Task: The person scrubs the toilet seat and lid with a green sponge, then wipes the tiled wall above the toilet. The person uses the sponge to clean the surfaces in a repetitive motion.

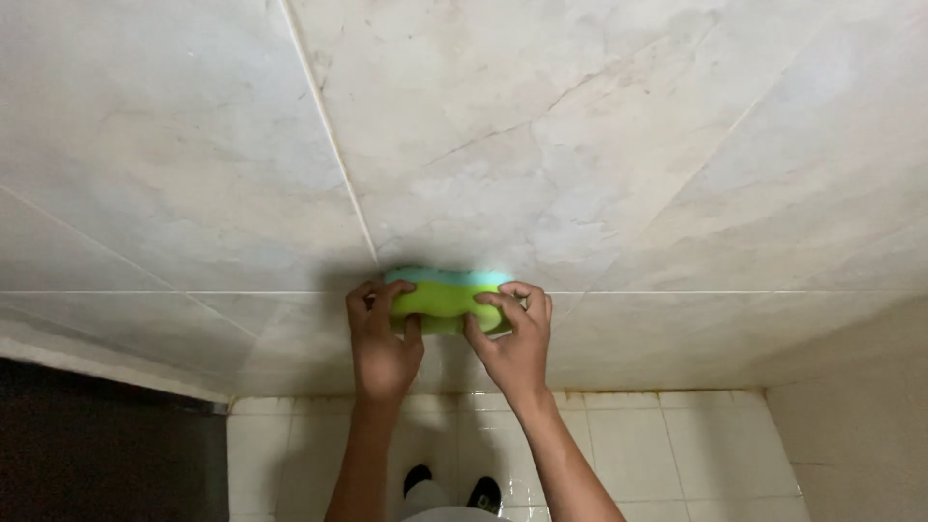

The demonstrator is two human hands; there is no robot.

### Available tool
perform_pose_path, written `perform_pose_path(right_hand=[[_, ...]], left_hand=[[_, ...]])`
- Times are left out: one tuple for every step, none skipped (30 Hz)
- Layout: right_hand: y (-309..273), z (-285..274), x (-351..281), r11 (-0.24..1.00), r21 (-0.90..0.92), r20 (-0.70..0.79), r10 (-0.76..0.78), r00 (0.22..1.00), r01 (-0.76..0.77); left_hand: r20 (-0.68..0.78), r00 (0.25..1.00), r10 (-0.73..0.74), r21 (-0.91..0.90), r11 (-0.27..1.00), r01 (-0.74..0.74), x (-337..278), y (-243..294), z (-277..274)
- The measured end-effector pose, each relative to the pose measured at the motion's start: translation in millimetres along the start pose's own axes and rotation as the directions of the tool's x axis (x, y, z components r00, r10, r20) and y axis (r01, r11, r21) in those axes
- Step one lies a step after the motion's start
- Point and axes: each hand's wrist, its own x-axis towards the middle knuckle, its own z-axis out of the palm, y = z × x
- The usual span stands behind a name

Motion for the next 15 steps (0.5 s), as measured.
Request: perform_pose_path(right_hand=[[2,2,-5,1.000,0.008,0.007,0.005,1.000,-0.005],[5,3,-6,1.000,0.007,0.002,0.011,1.000,-0.011],[6,5,-8,1.000,0.006,-0.002,0.018,1.000,-0.018],[11,6,-8,1.000,0.008,-0.004,0.011,1.000,-0.011],[15,8,-9,1.000,0.007,0.009,0.024,1.000,-0.024],[19,10,-11,0.999,0.006,0.029,0.037,0.999,-0.038],[19,9,-11,0.999,0.008,0.033,0.031,0.999,-0.031],[18,9,-11,0.999,-0.002,0.033,0.033,0.999,-0.033],[17,9,-12,0.999,-0.013,0.033,0.035,0.999,-0.035],[15,10,-12,0.999,-0.008,0.031,0.032,0.999,-0.032],[13,12,-11,0.999,-0.014,0.014,0.032,0.999,-0.032],[12,11,-11,0.999,-0.025,-0.002,0.036,0.999,-0.036],[7,12,-11,0.999,-0.026,-0.004,0.037,0.999,-0.037],[3,12,-11,0.999,-0.015,-0.017,0.029,0.999,-0.030],[-2,13,-12,1.000,-0.004,-0.030,0.022,0.999,-0.022]], left_hand=[[0.000,1.000,-0.005,0.011,1.000,0.005,-4,-2,1],[0.017,0.999,-0.035,0.012,0.999,0.035,-4,-3,3],[0.033,0.997,-0.065,0.014,0.998,0.064,-4,-5,4],[0.027,0.998,-0.061,0.013,0.998,0.061,-6,-9,8],[0.014,0.999,-0.045,0.014,0.999,0.045,-7,-13,11],[0.001,0.999,-0.034,0.017,0.999,0.034,-11,-17,13],[-0.007,0.999,-0.037,0.017,0.999,0.037,-11,-15,13],[0.011,0.998,-0.062,0.005,0.998,0.062,-12,-14,12],[0.030,0.996,-0.086,-0.006,0.996,0.086,-13,-13,11],[0.027,0.996,-0.083,-0.004,0.997,0.083,-12,-12,6],[0.043,0.996,-0.081,-0.017,0.996,0.082,-10,-12,2],[0.065,0.995,-0.081,-0.034,0.996,0.084,-9,-11,0],[0.066,0.995,-0.080,-0.035,0.996,0.082,-5,-7,-7],[0.083,0.993,-0.081,-0.011,0.997,0.082,-4,-3,-14],[0.100,0.992,-0.083,0.014,0.997,0.082,-2,0,-20]])
